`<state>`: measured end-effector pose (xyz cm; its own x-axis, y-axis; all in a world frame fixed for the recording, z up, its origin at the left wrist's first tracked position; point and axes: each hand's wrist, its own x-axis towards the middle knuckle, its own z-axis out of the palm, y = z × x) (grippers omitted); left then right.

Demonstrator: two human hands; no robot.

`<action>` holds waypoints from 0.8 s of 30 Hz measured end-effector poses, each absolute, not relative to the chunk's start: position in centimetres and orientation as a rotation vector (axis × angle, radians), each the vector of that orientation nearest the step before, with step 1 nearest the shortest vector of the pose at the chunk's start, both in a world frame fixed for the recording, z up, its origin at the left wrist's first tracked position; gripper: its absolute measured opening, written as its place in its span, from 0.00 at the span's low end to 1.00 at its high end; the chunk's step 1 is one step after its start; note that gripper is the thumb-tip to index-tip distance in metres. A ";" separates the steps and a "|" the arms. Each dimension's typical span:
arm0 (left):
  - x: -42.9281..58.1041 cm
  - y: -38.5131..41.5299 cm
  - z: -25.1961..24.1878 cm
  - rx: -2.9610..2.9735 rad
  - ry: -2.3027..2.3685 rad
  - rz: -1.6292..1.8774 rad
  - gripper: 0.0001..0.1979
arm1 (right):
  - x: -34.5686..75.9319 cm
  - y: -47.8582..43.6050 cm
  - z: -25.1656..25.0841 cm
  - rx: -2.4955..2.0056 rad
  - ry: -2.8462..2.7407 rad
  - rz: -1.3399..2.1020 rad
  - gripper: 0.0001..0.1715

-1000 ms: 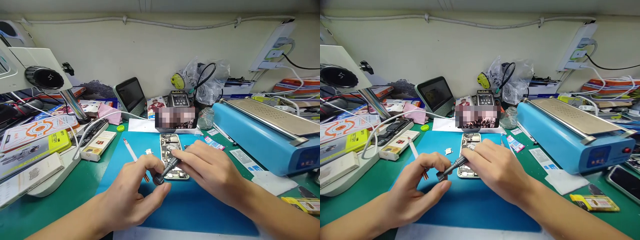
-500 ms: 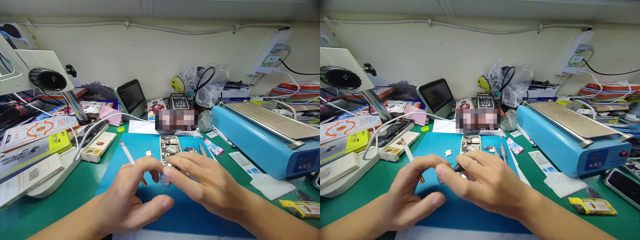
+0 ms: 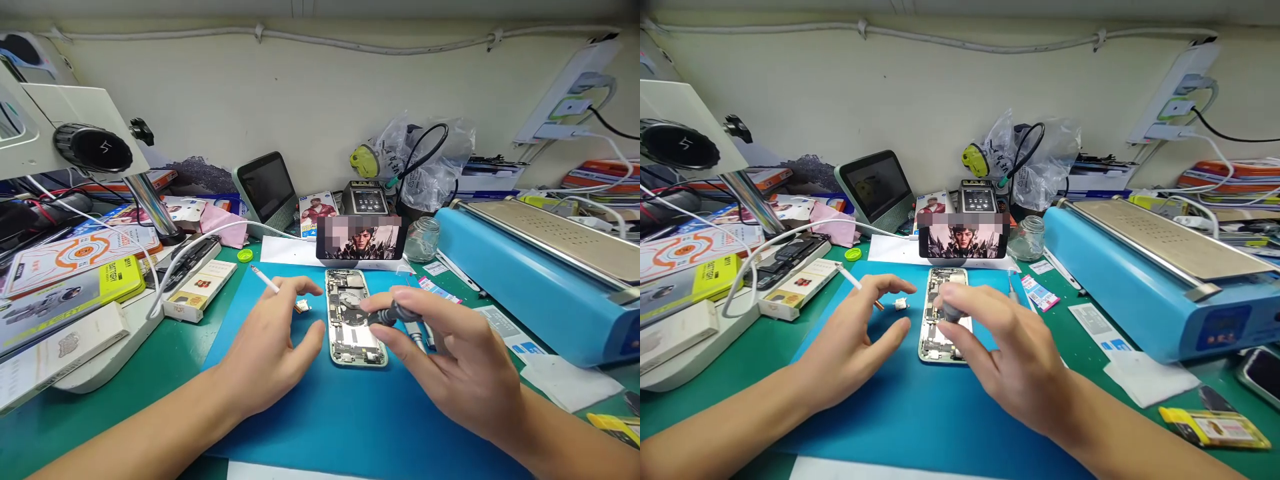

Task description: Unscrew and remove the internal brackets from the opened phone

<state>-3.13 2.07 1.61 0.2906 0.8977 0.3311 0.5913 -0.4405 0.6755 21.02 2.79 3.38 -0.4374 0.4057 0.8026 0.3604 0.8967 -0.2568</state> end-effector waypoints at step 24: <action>-1.9 2.7 1.2 2.269 1.367 0.780 0.23 | 20.7 2.6 3.2 -0.509 -2.122 0.203 0.36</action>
<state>-1.94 2.71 1.21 0.3732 0.8894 0.2640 0.6798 -0.4558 0.5746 20.67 2.58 3.17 -0.4966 0.4312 0.7533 0.2807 0.9010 -0.3307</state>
